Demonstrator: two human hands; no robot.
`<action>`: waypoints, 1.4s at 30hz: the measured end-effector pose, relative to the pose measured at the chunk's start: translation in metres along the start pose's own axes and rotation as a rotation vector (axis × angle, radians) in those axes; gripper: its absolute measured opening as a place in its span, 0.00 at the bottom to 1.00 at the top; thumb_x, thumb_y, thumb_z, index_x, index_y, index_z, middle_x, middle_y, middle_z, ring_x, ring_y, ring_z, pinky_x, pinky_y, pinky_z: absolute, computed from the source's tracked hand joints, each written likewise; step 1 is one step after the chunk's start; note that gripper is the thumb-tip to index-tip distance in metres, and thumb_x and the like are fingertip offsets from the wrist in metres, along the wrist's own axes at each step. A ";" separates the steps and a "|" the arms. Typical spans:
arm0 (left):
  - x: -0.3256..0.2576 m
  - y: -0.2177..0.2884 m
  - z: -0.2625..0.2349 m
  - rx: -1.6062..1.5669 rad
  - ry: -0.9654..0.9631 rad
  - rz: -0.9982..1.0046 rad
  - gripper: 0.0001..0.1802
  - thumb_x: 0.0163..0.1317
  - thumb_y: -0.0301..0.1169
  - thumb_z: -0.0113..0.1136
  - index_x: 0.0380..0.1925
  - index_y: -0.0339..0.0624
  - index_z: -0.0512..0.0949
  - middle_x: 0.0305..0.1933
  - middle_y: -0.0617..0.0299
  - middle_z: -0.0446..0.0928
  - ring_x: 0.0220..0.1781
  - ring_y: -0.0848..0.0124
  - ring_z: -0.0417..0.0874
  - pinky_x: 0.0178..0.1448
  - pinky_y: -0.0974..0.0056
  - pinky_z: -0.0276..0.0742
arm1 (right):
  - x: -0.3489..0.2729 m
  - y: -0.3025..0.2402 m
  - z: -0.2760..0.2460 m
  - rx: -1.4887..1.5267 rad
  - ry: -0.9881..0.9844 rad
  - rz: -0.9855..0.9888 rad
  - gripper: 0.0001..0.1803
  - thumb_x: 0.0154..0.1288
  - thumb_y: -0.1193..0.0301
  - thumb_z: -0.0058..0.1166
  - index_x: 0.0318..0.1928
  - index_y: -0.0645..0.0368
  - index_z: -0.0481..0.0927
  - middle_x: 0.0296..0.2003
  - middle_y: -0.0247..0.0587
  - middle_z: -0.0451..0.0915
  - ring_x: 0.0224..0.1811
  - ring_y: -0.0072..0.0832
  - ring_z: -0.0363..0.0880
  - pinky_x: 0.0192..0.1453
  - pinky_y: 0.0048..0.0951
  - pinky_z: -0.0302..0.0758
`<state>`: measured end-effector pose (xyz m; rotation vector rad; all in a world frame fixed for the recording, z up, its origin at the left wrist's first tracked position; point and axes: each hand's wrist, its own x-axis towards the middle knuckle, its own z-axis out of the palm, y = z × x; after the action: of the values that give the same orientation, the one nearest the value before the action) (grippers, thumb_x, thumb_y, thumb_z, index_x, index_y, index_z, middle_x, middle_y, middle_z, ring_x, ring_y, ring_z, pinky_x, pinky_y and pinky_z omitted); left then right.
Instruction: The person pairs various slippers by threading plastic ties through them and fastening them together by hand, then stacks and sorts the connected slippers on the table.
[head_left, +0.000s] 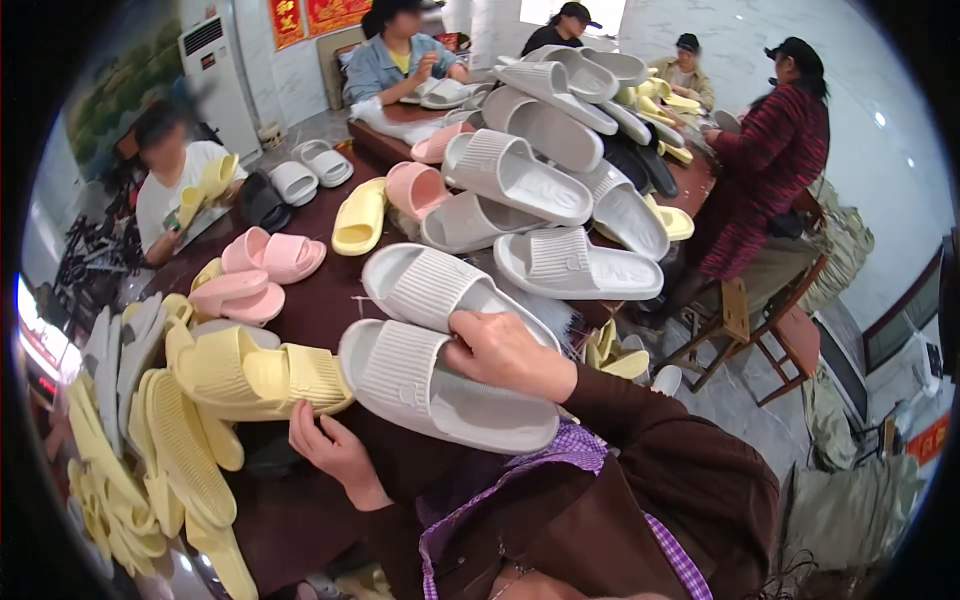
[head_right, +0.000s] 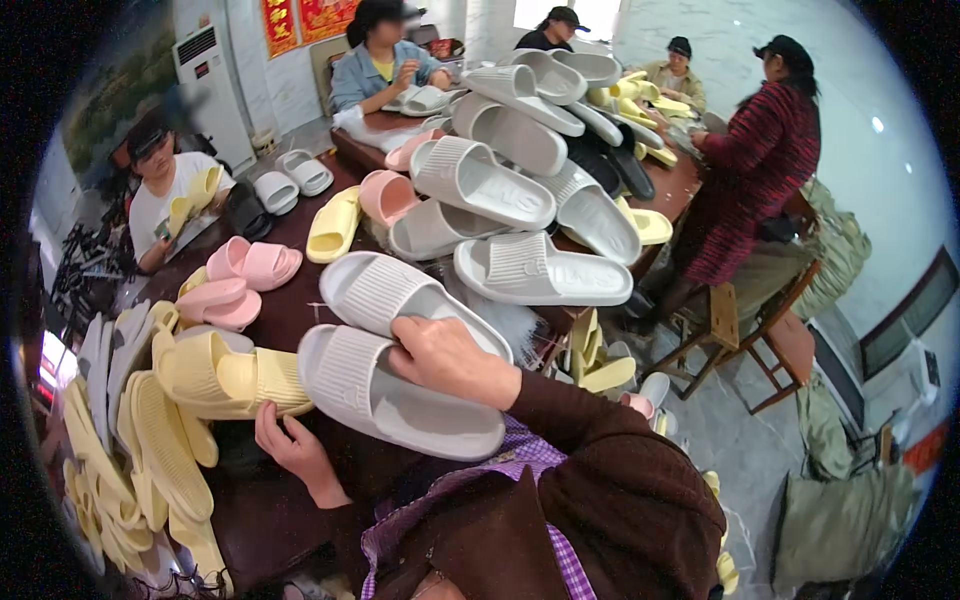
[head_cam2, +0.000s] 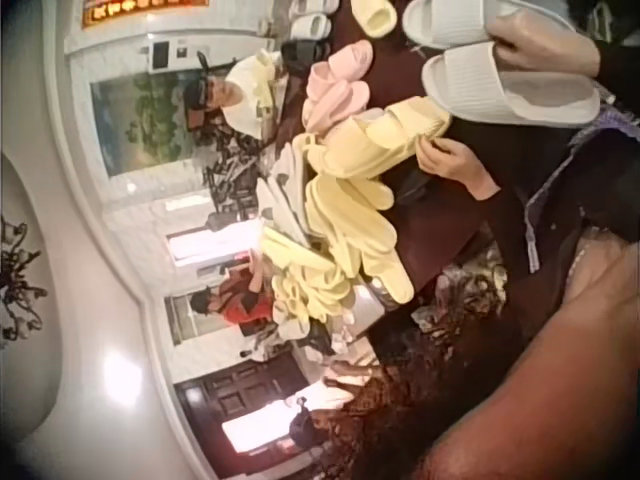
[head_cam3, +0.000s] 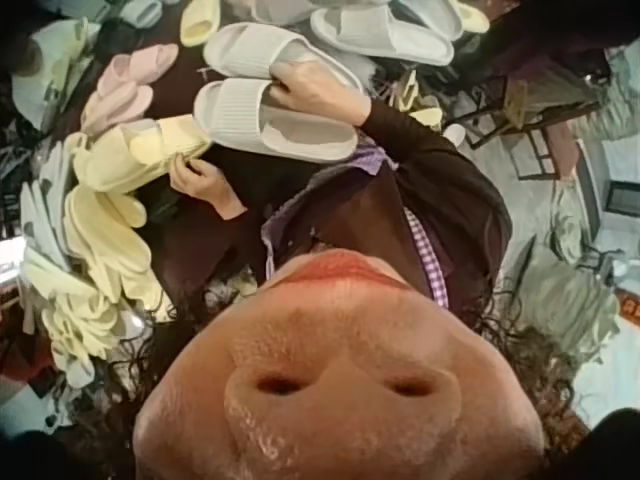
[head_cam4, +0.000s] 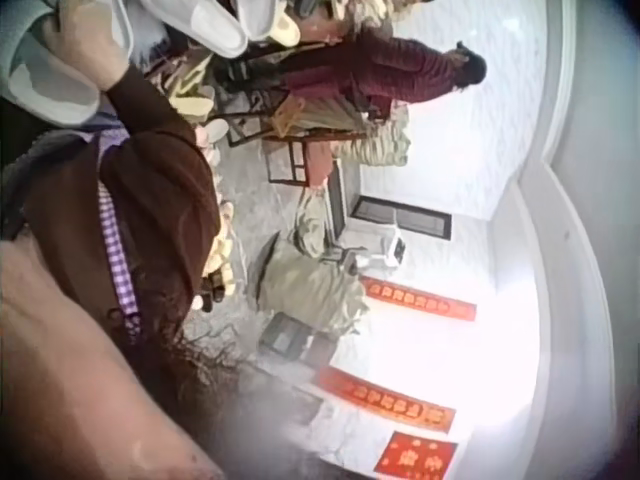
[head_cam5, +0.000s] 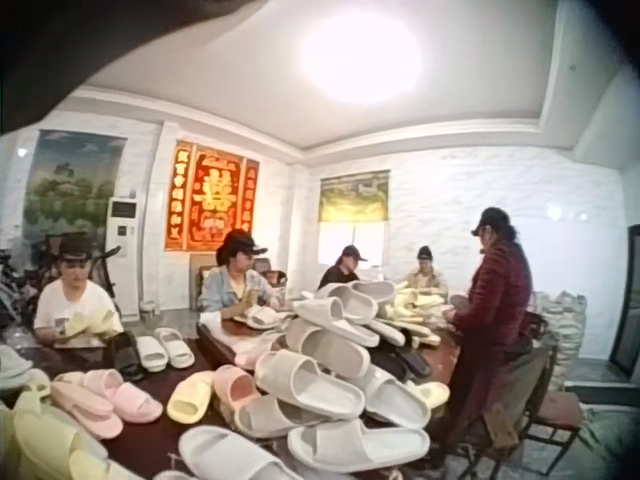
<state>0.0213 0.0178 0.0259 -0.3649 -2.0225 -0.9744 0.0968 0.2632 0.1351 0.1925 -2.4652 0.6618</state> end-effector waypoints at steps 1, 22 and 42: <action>0.000 -0.001 0.001 -0.008 -0.006 0.008 0.14 0.61 0.18 0.50 0.48 0.30 0.73 0.53 0.48 0.73 0.55 0.52 0.73 0.60 0.54 0.68 | 0.006 0.000 -0.009 -0.004 0.008 0.009 0.09 0.54 0.71 0.54 0.28 0.64 0.71 0.22 0.54 0.76 0.25 0.51 0.77 0.29 0.46 0.73; -0.006 0.003 0.000 0.057 -0.021 0.060 0.15 0.57 0.17 0.50 0.45 0.29 0.73 0.52 0.47 0.73 0.54 0.51 0.72 0.59 0.51 0.66 | 0.155 0.191 -0.124 -0.787 0.222 -0.237 0.11 0.54 0.71 0.53 0.38 0.60 0.74 0.38 0.43 0.77 0.47 0.41 0.75 0.53 0.40 0.67; 0.042 0.211 0.195 -0.220 -0.667 0.919 0.49 0.32 0.46 0.77 0.61 0.59 0.68 0.73 0.45 0.50 0.72 0.38 0.50 0.66 0.31 0.50 | 0.146 0.248 -0.159 -0.859 0.145 -0.164 0.16 0.51 0.68 0.57 0.40 0.59 0.72 0.44 0.46 0.78 0.56 0.40 0.73 0.62 0.48 0.62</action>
<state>0.0038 0.2983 0.0982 -1.7375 -1.9167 -0.4925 -0.0135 0.5585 0.2278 0.0045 -2.3323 -0.4539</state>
